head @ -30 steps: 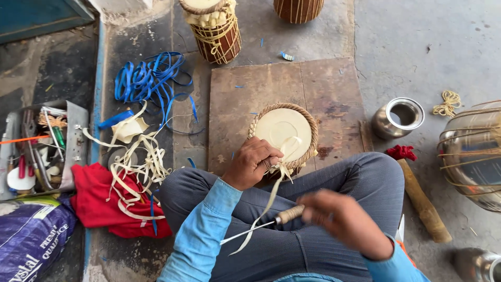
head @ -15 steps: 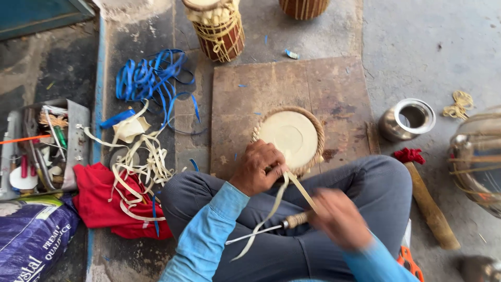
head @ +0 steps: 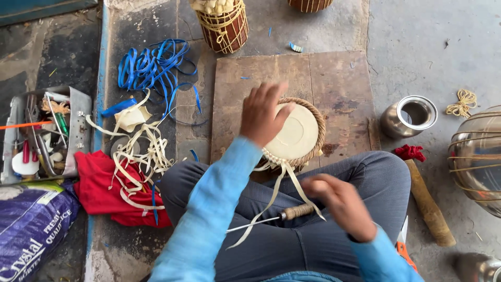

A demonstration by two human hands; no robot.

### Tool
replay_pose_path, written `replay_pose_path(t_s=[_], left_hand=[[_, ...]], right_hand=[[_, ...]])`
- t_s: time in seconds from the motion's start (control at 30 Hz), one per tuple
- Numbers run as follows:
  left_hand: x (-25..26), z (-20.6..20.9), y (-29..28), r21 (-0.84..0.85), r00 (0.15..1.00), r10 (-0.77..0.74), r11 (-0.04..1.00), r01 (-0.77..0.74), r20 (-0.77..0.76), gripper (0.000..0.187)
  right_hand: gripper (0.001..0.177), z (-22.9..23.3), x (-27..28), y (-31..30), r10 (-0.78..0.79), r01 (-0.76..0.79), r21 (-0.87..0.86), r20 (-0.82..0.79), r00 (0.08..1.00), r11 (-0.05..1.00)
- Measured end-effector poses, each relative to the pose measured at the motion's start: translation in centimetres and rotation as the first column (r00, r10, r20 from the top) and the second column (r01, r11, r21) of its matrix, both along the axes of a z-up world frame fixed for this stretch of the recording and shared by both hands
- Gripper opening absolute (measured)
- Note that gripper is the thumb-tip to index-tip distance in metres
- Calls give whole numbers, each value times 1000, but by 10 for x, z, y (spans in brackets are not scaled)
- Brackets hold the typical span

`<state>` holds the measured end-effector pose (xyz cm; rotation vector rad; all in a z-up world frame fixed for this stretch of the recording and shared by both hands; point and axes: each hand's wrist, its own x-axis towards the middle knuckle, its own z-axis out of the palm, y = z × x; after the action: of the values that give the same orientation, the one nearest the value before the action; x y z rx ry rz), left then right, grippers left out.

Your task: The person sits cross-legged on the floor and weaves a white strap around the rim of a drum using a metal tool to pull the strap through the existing weave. The person continues this repetitive weaving process around the drum's circumference.

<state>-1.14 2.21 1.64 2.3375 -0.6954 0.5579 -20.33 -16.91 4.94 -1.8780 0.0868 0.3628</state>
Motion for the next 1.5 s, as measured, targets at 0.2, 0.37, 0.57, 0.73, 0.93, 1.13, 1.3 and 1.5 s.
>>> replay_pose_path(t_s=[0.2, 0.37, 0.57, 0.73, 0.93, 1.13, 1.3, 1.5], left_hand=[[2, 1, -26, 313, 985, 140, 944, -103, -98, 37], [-36, 11, -37, 220, 999, 22, 976, -12, -45, 34], [-43, 9, -35, 258, 1000, 20, 966, -21, 10, 31], [-39, 7, -30, 223, 1000, 30, 974, -27, -7, 31], [-25, 2, -33, 204, 998, 49, 978, -41, -34, 30], [-12, 0, -22, 242, 977, 164, 962, -128, -139, 33], [-18, 5, -29, 276, 963, 236, 941, -193, -131, 35], [-20, 5, -23, 244, 963, 244, 947, -210, -115, 35]], right_hand=[[34, 14, 0, 22, 207, -139, -211, 345, 916, 968], [38, -12, 0, 22, 279, -247, 646, 55, 959, 722], [38, -57, -36, 36, 44, -43, 619, 14, 999, 784], [38, -57, -48, 40, -35, 26, 574, 5, 999, 818], [40, -43, -39, 30, 10, -57, 593, 81, 997, 803], [53, -42, -37, 4, -260, 240, 541, -42, 965, 806], [51, -52, -11, 26, -93, 307, 603, -359, 929, 736], [30, -66, 3, 37, -37, 257, 631, -339, 940, 732]])
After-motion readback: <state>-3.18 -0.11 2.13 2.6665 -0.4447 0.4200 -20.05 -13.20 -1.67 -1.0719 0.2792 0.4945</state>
